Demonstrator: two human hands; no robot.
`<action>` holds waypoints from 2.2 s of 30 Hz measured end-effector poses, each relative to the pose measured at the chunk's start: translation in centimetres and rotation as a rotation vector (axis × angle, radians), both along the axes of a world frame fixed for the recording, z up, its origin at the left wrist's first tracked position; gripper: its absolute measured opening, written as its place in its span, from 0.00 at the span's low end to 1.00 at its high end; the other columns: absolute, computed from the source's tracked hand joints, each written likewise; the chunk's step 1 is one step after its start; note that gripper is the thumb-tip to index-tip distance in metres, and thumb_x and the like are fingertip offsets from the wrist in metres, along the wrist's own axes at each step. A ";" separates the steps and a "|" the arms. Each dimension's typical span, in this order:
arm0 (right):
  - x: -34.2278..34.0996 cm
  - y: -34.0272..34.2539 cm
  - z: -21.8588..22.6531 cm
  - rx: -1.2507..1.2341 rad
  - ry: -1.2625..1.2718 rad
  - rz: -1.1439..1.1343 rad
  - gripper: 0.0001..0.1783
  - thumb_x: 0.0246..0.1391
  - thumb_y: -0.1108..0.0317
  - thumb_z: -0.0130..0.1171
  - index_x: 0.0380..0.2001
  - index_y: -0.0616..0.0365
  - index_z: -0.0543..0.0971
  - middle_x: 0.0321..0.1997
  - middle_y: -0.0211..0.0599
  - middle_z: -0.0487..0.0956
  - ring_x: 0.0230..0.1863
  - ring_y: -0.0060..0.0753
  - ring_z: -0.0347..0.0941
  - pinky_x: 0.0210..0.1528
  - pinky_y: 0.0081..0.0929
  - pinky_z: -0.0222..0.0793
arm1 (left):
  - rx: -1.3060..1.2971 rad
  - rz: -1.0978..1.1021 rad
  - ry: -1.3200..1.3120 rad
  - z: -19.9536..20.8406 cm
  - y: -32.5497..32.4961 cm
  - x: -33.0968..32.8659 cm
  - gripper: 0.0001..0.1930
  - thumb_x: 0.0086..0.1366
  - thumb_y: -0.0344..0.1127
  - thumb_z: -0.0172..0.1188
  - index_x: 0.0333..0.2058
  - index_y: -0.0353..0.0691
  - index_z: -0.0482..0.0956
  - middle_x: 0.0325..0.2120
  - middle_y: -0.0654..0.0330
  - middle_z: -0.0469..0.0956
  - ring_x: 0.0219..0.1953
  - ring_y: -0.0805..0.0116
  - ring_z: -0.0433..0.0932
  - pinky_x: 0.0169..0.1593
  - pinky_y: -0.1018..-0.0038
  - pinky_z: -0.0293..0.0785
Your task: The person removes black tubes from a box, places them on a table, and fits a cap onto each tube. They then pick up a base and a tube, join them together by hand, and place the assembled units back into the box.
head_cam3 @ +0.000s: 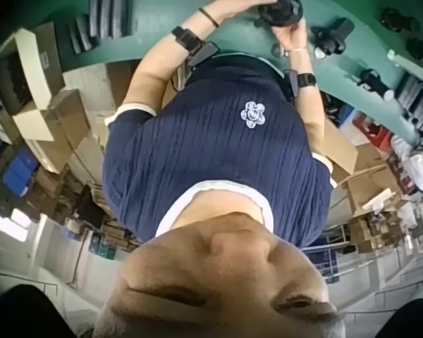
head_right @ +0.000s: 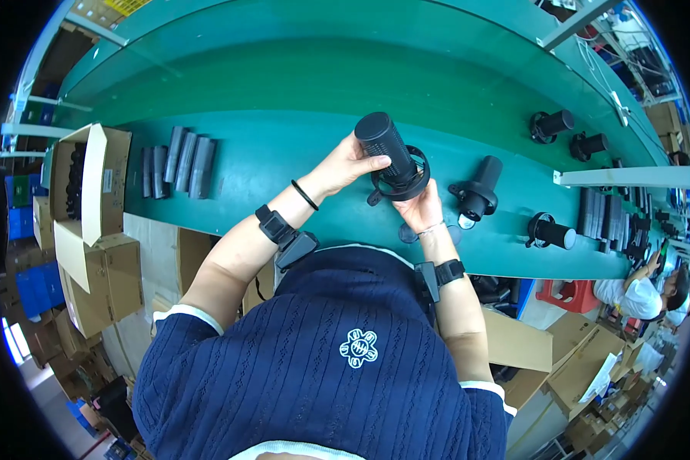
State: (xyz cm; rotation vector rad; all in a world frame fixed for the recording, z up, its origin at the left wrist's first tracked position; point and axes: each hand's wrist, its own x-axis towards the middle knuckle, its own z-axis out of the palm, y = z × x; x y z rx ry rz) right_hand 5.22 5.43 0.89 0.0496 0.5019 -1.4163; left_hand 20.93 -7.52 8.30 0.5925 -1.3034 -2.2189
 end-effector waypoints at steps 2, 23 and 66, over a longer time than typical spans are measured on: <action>-0.4 -0.3 1.3 0.154 0.254 0.048 0.31 0.62 0.44 0.36 0.54 0.58 0.66 0.45 0.43 0.76 0.33 0.32 0.75 0.25 0.20 0.69 | -0.026 0.022 -0.018 0.1 -0.8 -2.1 0.36 0.52 0.32 0.69 0.57 0.38 0.60 0.51 0.58 0.69 0.54 0.67 0.68 0.59 0.68 0.63; -9.1 10.2 -1.9 0.781 2.011 -0.303 0.28 0.39 0.61 0.71 0.34 0.59 0.63 0.29 0.34 0.69 0.27 0.21 0.67 0.27 0.22 0.65 | -0.829 0.608 -0.681 -8.1 -10.2 -17.2 0.42 0.43 0.40 0.73 0.53 0.33 0.59 0.49 0.42 0.67 0.51 0.48 0.69 0.54 0.61 0.66; 2.8 2.2 3.4 -0.196 0.750 -0.030 0.33 0.39 0.88 0.62 0.51 0.55 0.66 0.53 0.31 0.67 0.54 0.30 0.67 0.52 0.29 0.70 | 0.183 0.001 0.010 -1.4 2.6 7.3 0.21 0.55 0.27 0.65 0.48 0.40 0.70 0.46 0.59 0.74 0.50 0.67 0.72 0.56 0.68 0.67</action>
